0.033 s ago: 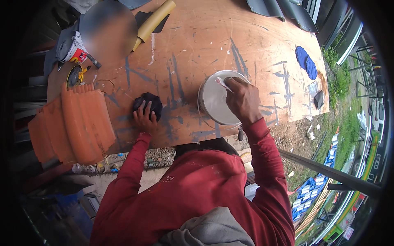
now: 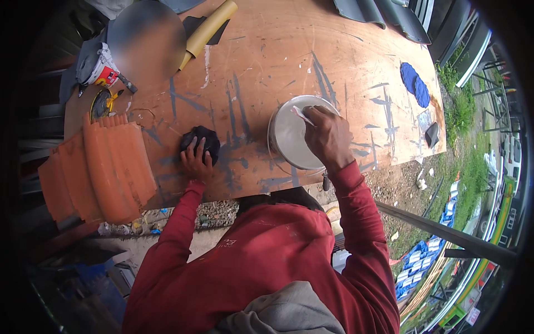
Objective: The person stirs paint in a bucket using a scraper and a paint roller, applies the paint to roof tiles with the roller, and cleans the paint roller and their hands using a cloth and liquid from a bottle.
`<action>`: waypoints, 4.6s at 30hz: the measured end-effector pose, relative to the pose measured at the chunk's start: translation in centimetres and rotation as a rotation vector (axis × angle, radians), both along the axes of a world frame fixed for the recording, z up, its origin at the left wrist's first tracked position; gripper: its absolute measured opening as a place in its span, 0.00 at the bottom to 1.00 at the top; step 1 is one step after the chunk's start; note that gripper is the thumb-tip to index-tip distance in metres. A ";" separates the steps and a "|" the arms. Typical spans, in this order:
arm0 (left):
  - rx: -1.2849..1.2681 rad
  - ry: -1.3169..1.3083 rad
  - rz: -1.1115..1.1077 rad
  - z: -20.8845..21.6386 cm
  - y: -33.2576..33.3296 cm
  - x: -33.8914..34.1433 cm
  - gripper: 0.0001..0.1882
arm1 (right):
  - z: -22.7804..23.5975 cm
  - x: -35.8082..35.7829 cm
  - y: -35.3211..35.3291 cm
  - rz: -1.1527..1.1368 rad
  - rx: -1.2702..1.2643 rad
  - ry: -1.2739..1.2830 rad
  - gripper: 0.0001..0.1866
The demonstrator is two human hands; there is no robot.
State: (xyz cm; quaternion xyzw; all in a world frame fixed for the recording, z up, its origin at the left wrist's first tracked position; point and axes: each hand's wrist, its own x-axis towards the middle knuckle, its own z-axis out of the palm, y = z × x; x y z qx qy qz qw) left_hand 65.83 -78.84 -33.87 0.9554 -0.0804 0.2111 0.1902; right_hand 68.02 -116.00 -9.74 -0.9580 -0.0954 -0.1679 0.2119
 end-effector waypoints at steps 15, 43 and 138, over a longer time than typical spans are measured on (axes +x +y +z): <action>0.026 -0.009 -0.012 -0.7 0.4 0.1 0.25 | 1.0 -3.4 -0.1 0.296 0.151 0.299 0.04; -0.004 0.002 -0.010 -0.2 -0.1 -0.1 0.24 | -0.5 -1.4 -0.9 -0.029 0.073 -0.019 0.04; 0.061 0.123 -0.052 2.3 -29.9 19.5 0.18 | 1.3 -8.6 -49.9 -0.490 0.751 0.484 0.30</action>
